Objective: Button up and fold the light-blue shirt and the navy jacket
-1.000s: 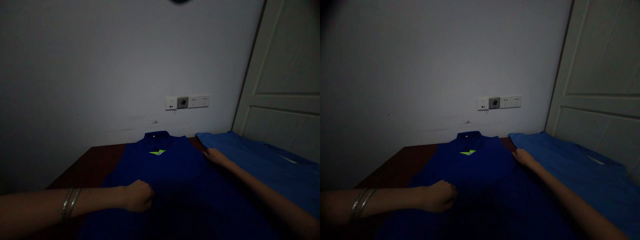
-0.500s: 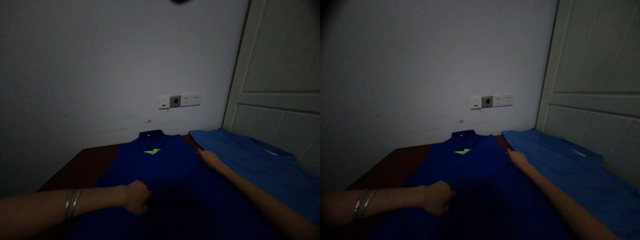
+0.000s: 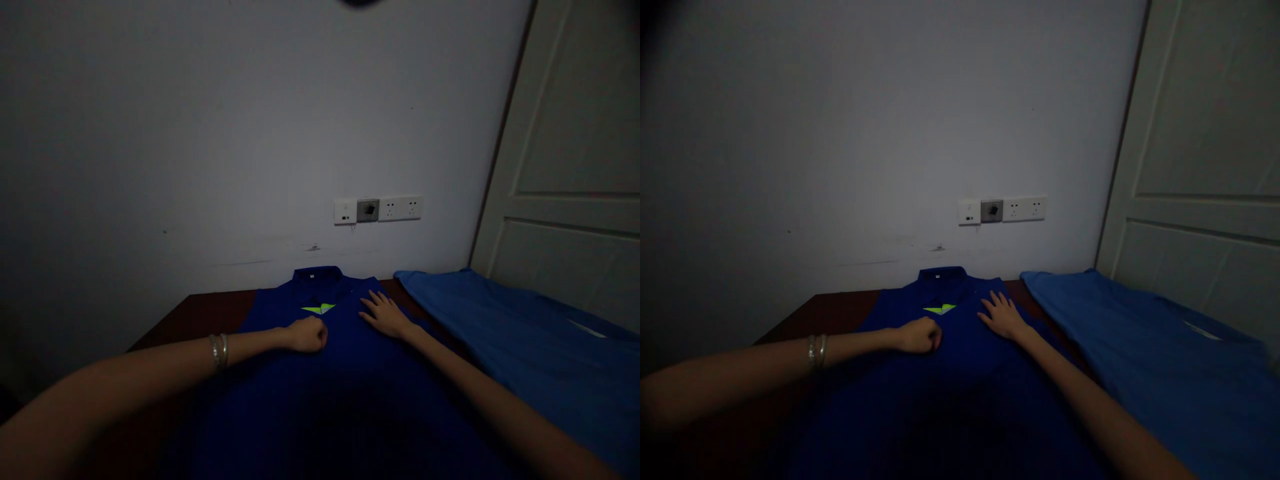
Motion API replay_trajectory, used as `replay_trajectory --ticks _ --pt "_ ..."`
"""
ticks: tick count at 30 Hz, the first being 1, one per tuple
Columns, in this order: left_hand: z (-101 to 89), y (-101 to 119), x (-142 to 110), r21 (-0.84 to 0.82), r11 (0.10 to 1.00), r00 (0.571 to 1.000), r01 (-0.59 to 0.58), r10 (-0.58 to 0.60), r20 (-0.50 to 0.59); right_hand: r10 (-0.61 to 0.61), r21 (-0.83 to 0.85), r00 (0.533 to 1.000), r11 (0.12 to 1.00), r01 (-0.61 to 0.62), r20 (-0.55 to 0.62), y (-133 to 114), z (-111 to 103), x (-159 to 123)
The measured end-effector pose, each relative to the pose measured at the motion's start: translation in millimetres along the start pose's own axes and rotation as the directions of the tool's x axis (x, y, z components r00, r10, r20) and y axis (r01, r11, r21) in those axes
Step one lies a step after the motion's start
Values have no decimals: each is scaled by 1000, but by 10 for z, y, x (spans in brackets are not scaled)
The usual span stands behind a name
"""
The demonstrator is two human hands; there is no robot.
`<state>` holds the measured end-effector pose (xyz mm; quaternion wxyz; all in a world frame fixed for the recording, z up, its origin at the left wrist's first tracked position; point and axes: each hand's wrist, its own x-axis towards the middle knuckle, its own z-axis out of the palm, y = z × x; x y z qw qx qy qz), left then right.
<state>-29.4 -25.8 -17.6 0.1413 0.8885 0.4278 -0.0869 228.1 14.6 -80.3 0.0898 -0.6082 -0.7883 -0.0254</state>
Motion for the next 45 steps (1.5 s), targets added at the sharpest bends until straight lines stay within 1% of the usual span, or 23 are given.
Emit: replay_trajectory --ticks 3,5,7,10,14,16,19,21,25,28,30,32,34,37,40,42,45 --pt "-42 -160 160 10 992 985 129 -127 -119 83 63 990 994 -91 116 -45 184 102" --pt "-59 -277 234 10 983 968 184 -179 -175 115 74 982 989 -127 153 -35 282 123" --pt "-69 -401 301 -11 975 953 221 -219 -208 121 71 981 989 -133 151 -19 351 117" --pt "-87 -590 427 -53 964 934 259 -264 -239 118 63 985 990 -127 127 -13 396 91" --pt "-166 -778 673 -91 952 903 293 -307 -301 106 50 988 992 -112 109 -19 365 99" --pt "-236 -817 818 -118 945 880 306 -328 -345 109 33 992 993 -111 60 2 328 148" --pt "-356 -795 1042 -157 937 840 313 -350 -415 143 0 988 990 -144 -63 87 270 297" --pt "-422 -732 1199 -178 935 816 308 -356 -456 173 -10 980 985 -175 -101 169 241 435" --pt "-461 -532 1542 -238 932 763 272 -360 -537 203 -10 977 979 -204 -60 328 228 705" --pt "-429 -393 1774 -240 937 752 252 -346 -562 202 -6 979 979 -203 -34 418 253 830" --pt "-415 -345 1886 -236 933 741 272 -359 -567 217 -2 976 976 -217 -16 471 279 870" --pt "-419 -340 1956 -257 915 719 312 -404 -566 241 8 970 970 -241 14 521 312 885" --pt "-432 -367 1992 -286 895 707 341 -445 -549 264 26 963 964 -266 59 565 348 884" --pt "-438 -417 2015 -305 890 725 340 -454 -518 290 58 950 953 -298 116 607 397 872" --pt "-419 -432 2042 -311 892 739 327 -446 -504 302 78 945 947 -312 125 624 432 863" --pt "-409 -430 2073 -317 886 732 338 -460 -503 301 80 946 947 -311 121 626 445 864" --pt "-420 -449 2113 -326 870 709 370 -491 -506 303 76 946 947 -313 119 621 456 865"
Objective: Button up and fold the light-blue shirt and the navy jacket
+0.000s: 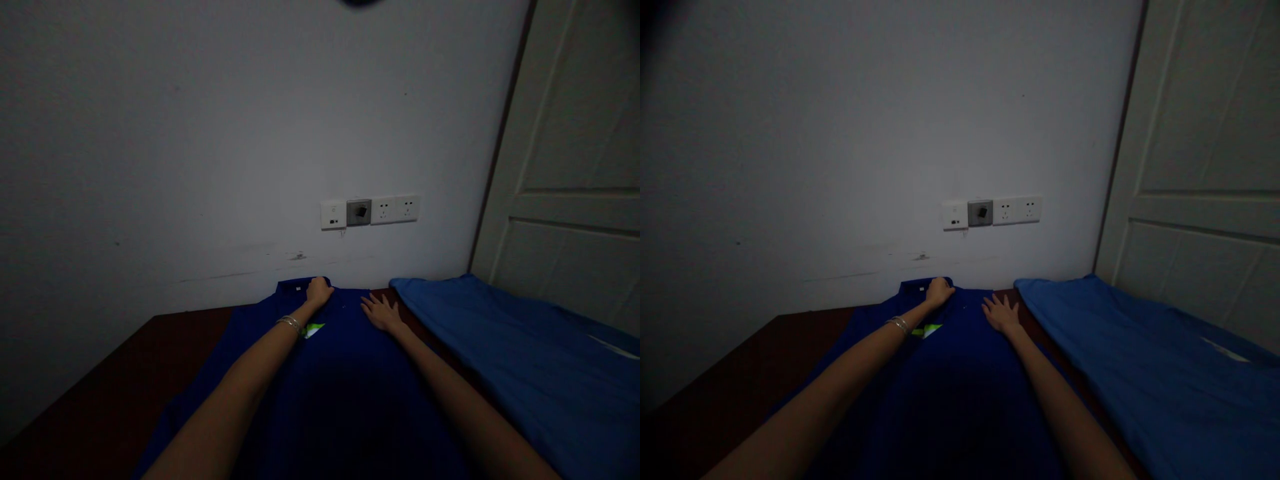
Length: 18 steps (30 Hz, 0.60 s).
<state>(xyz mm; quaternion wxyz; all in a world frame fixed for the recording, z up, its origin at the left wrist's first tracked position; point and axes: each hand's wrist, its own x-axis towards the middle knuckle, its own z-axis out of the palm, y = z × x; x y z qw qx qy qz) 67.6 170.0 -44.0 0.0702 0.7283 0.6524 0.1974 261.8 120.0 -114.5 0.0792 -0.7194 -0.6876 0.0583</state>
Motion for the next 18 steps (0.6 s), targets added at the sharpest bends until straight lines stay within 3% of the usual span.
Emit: replay_trajectory --ticks 9,13,16,18 --pt "-135 -148 15 -2 998 998 58 -58 -28 37 -29 999 999 -37 -8 -20 -10 -32" --pt "-244 -290 -15 18 998 997 66 -65 -47 46 -120 998 991 -50 -42 -122 -90 -102" --pt "-465 -583 9 80 992 993 95 -89 -73 -59 -186 978 982 21 -201 -395 -207 -249" --pt "-664 -862 32 143 982 990 119 -107 -87 -216 -195 938 967 166 -270 -688 -285 -383"
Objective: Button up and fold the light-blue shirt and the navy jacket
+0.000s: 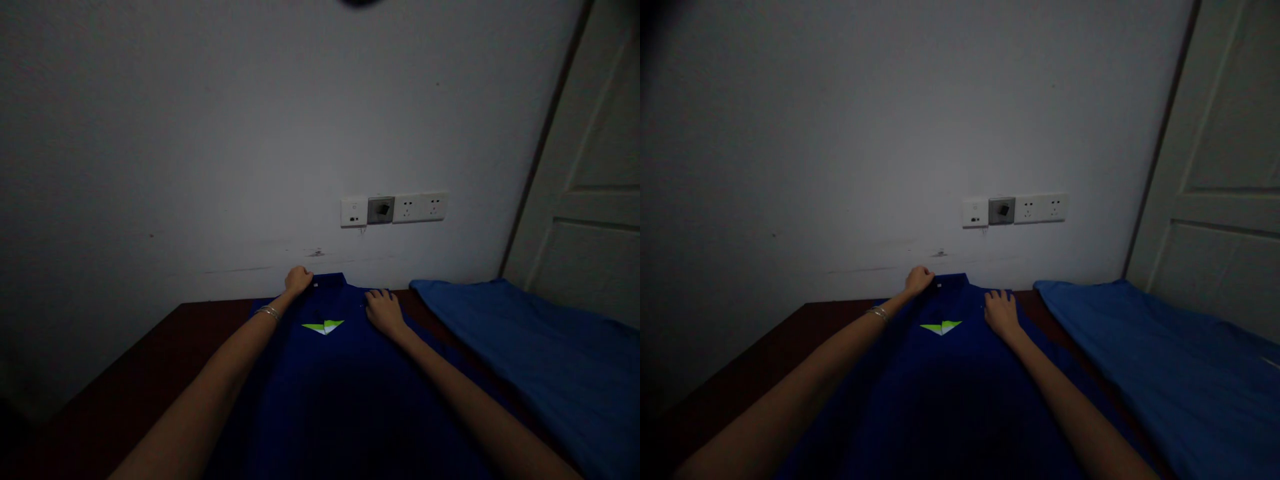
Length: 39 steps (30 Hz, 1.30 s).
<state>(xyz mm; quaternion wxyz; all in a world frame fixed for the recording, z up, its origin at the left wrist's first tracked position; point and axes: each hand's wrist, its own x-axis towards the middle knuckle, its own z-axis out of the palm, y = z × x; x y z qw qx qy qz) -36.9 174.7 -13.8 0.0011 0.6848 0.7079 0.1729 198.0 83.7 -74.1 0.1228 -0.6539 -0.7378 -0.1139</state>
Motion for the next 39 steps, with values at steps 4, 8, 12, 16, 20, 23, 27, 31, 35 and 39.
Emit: replay_trajectory --ticks 4,8,12,16,20,23,27,31,35,39 --pt "-260 -627 122 145 989 999 24 -31 44 -303 134 953 944 302 -10 -729 -199 -67" --pt "-336 -1079 181 238 970 985 43 -81 153 -493 274 870 838 472 9 -1359 -142 -95" --pt "-242 -1336 178 252 964 959 84 -147 243 -520 296 854 820 490 27 -1663 14 -95" --pt "-94 -1471 122 222 963 941 155 -213 264 -451 274 891 864 423 46 -1706 101 -77" --pt "-28 -1550 45 183 953 942 243 -276 190 -432 281 900 871 402 52 -1662 160 -85" --pt "-35 -1601 11 162 936 937 314 -333 108 -452 306 892 852 425 22 -1622 226 -118" --pt "-18 -1643 -11 129 928 935 348 -354 25 -433 332 901 854 401 23 -1608 279 -145" --pt "30 -1578 -45 77 939 941 336 -332 -60 -450 346 893 841 415 23 -1605 232 -155" --pt "1 -1389 -83 10 960 942 281 -274 -193 -467 392 880 797 461 -85 -1426 75 -230" --pt "-81 -1139 -160 -91 980 937 179 -198 -286 -434 310 892 837 450 -123 -931 -186 -411"
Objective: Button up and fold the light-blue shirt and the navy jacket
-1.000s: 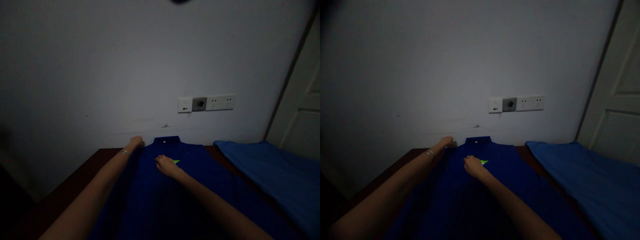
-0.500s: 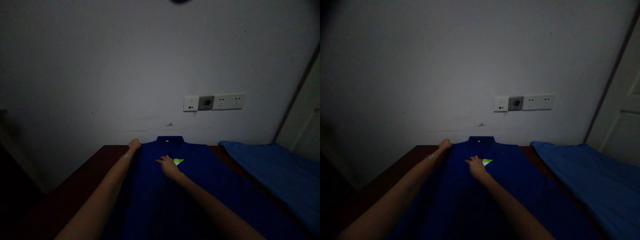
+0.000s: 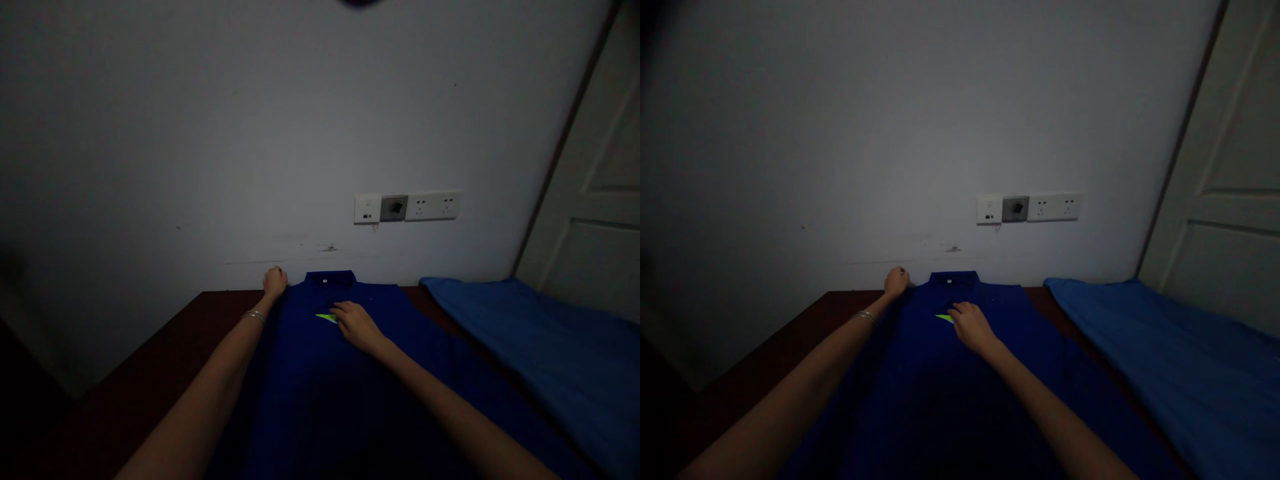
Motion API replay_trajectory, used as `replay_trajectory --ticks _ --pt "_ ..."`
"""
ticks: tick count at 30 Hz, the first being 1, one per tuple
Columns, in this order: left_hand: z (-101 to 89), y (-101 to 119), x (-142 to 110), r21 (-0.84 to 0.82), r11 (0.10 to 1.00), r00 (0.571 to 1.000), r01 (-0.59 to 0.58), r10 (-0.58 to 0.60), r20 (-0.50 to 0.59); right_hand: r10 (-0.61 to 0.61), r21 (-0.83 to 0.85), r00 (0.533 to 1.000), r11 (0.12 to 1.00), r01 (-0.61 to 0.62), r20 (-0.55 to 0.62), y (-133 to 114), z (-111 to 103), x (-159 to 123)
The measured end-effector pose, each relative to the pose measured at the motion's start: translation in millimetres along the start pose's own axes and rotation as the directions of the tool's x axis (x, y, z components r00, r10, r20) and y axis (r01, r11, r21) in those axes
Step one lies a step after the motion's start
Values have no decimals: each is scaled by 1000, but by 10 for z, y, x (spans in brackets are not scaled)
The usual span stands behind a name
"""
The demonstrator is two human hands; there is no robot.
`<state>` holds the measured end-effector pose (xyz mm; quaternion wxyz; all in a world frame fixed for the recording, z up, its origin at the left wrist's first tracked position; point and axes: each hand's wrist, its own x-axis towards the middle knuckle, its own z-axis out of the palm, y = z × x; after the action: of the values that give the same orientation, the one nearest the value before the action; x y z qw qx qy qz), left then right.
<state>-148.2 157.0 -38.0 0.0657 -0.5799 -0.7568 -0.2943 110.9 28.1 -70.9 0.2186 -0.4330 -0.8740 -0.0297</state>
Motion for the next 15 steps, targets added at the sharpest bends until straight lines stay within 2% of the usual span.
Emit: replay_trajectory --ticks 3,6,9,12,15 --pt "-65 178 -121 -112 993 999 -34 30 -40 146 -97 989 985 -143 14 307 -359 -403" --pt "-121 338 -265 -215 976 998 -24 9 -69 303 -147 953 943 -300 -4 654 -668 -877" --pt "-178 460 -409 -295 956 995 2 -30 -91 404 -155 915 903 -400 -3 936 -899 -1324" --pt "-231 555 -561 -352 936 992 33 -72 -99 489 -155 872 862 -482 7 1074 -1057 -1673" --pt "-272 673 -745 -390 920 993 44 -84 -87 535 -156 845 836 -526 17 1082 -1126 -1909"
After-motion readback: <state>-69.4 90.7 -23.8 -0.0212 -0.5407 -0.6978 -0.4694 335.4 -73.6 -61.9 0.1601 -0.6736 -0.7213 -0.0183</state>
